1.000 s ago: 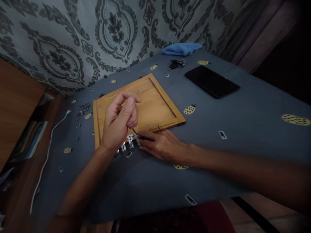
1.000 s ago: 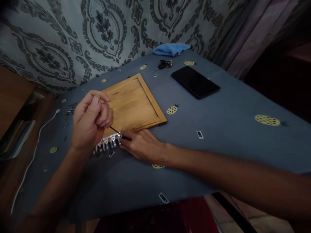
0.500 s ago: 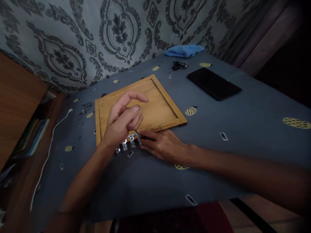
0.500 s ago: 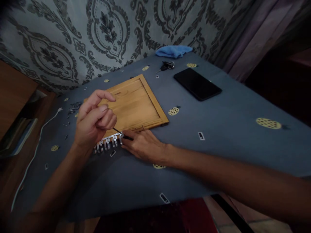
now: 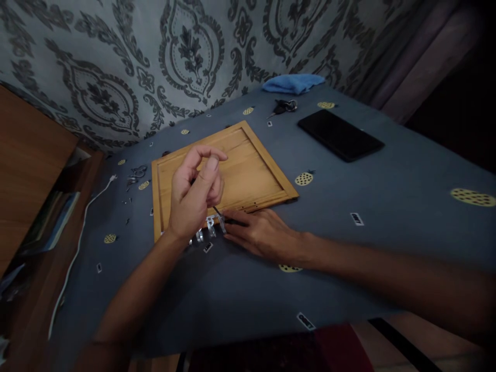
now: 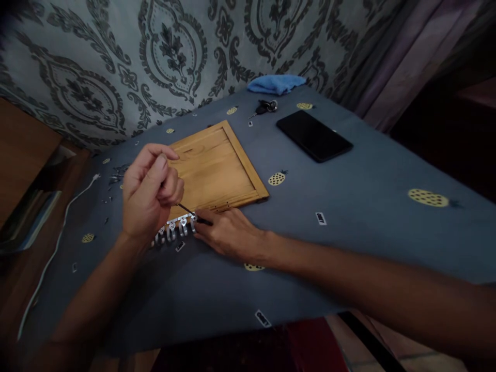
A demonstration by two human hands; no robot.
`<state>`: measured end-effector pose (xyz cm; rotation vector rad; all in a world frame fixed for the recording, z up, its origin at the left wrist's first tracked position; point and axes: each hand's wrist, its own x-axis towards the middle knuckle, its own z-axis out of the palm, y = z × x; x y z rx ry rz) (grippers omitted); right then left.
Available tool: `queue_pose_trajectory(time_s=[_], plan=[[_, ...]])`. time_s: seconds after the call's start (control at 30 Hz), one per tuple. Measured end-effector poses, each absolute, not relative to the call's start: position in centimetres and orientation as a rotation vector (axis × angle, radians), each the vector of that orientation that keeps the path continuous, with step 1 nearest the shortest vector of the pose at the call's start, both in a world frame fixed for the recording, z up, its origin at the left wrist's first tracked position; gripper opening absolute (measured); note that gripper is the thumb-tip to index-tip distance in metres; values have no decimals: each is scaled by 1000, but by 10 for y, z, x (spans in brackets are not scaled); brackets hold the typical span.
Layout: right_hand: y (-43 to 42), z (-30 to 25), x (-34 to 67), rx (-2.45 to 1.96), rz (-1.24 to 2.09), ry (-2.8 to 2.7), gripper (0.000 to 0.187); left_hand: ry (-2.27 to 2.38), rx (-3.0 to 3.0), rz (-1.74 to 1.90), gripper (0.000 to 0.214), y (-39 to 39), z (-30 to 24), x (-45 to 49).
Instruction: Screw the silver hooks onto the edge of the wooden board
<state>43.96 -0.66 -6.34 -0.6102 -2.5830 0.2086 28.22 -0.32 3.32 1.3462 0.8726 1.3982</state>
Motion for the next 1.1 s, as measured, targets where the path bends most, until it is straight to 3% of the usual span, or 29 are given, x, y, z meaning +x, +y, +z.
queue_pose_trajectory(time_s=[0.2, 0.47, 0.83, 1.1], plan=[[-7, -64, 440, -603, 222, -2583, 23, 799, 1367, 1316, 22, -1, 33, 275], [-6, -65, 440, -593, 159, -2564, 24, 912, 1308, 1536, 25, -5, 32, 287], [-6, -63, 440, -618, 187, -2595, 23, 822, 1402, 1373, 28, 2, 33, 276], [-6, -66, 440, -617, 181, -2581, 25, 929, 1328, 1519, 23, -1, 35, 281]])
